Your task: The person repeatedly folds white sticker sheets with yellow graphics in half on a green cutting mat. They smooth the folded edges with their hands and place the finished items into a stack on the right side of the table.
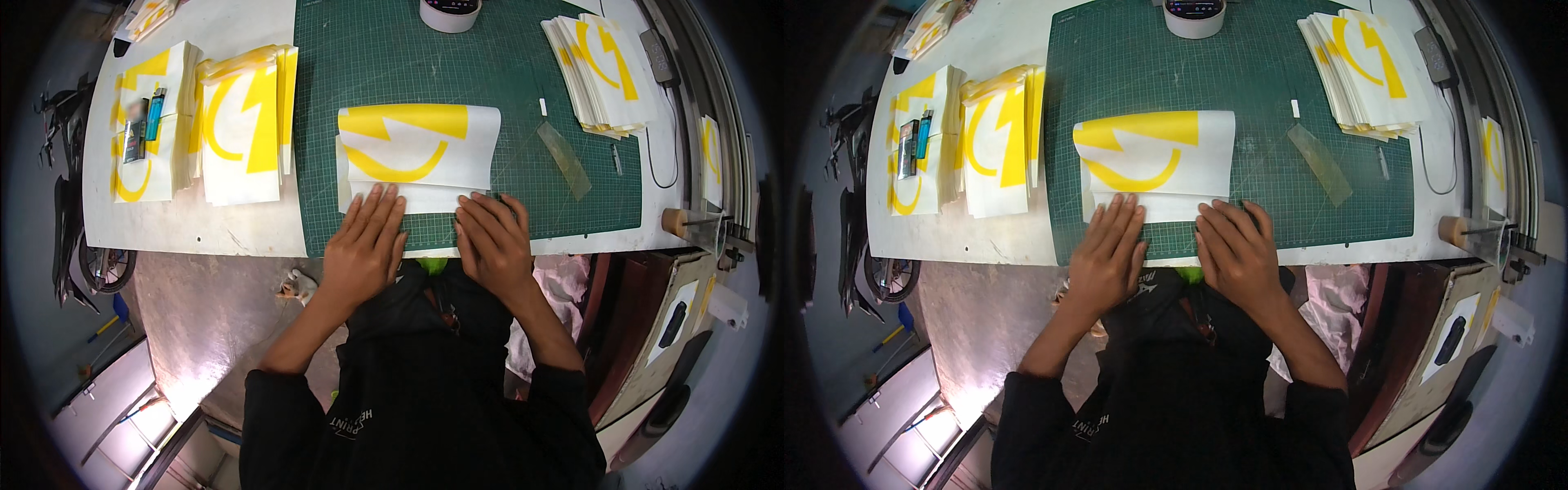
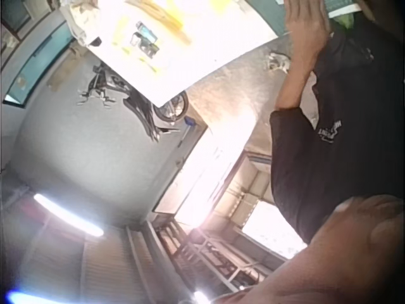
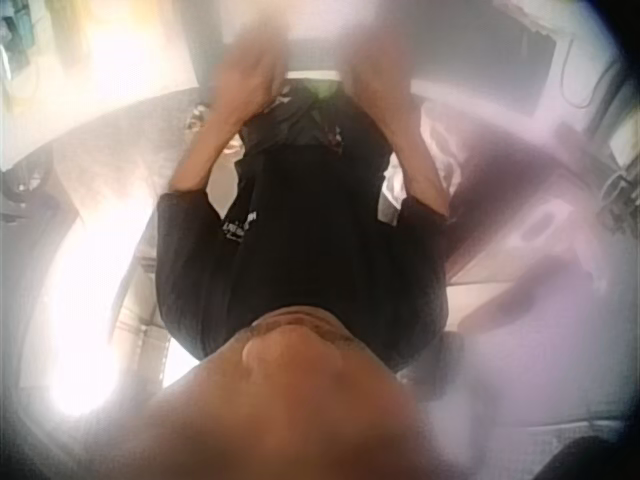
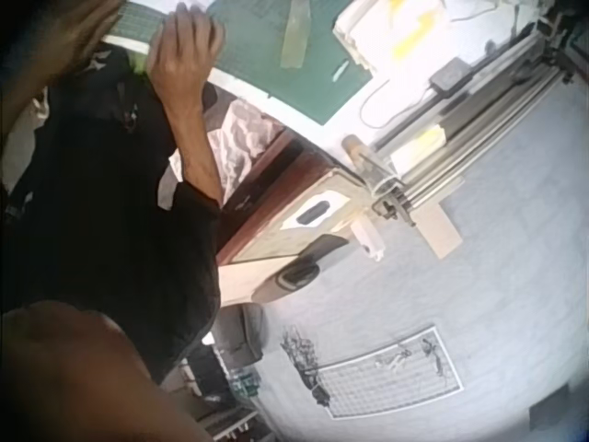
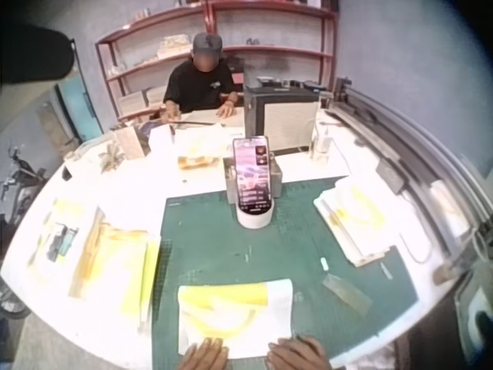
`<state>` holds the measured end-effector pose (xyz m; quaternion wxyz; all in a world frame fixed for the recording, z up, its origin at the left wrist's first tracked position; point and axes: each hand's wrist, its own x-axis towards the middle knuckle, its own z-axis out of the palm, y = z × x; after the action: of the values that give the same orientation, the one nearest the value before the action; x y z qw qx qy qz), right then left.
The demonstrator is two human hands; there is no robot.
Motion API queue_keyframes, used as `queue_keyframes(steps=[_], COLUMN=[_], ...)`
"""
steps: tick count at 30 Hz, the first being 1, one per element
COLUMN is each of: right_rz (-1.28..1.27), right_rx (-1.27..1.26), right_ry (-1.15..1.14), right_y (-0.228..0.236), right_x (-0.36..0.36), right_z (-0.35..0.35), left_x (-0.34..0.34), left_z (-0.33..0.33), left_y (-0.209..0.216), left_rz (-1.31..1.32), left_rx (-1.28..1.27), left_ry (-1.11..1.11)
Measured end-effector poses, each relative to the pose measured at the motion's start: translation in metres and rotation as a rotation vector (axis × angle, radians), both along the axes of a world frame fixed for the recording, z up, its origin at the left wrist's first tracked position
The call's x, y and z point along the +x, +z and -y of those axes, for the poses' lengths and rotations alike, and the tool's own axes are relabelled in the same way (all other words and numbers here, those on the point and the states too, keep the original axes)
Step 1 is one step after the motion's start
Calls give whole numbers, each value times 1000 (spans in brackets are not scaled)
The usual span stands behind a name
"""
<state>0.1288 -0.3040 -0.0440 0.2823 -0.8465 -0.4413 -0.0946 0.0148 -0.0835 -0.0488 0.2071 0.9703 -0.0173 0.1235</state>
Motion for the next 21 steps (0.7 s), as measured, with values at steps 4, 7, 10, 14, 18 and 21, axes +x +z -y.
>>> queue_keyframes(steps=[4,7,10,14,18,21], right_rz=[43,72,-9,30,53,-35], right_rx=[-73,-76,-2,-82,-94,-19], right_ry=[-70,-140,-1,-64,-145,-132], right_y=[-2,1,-13,-13,-9,2], right_x=[-13,-38,-63,-38,-25,-17], right_z=[5,-28,-61,-9,27,26], left_x=[-11,-12,-11,-14,-10,3], left_z=[-10,-8,-9,-8,3,30], left_y=[2,3,5,2,5,7], left_rz=[-104,-126,-140,-140,-129,-92], left_rx=[29,74,60,50,64,4], left_ry=[-39,-6,-31,-22,29,47])
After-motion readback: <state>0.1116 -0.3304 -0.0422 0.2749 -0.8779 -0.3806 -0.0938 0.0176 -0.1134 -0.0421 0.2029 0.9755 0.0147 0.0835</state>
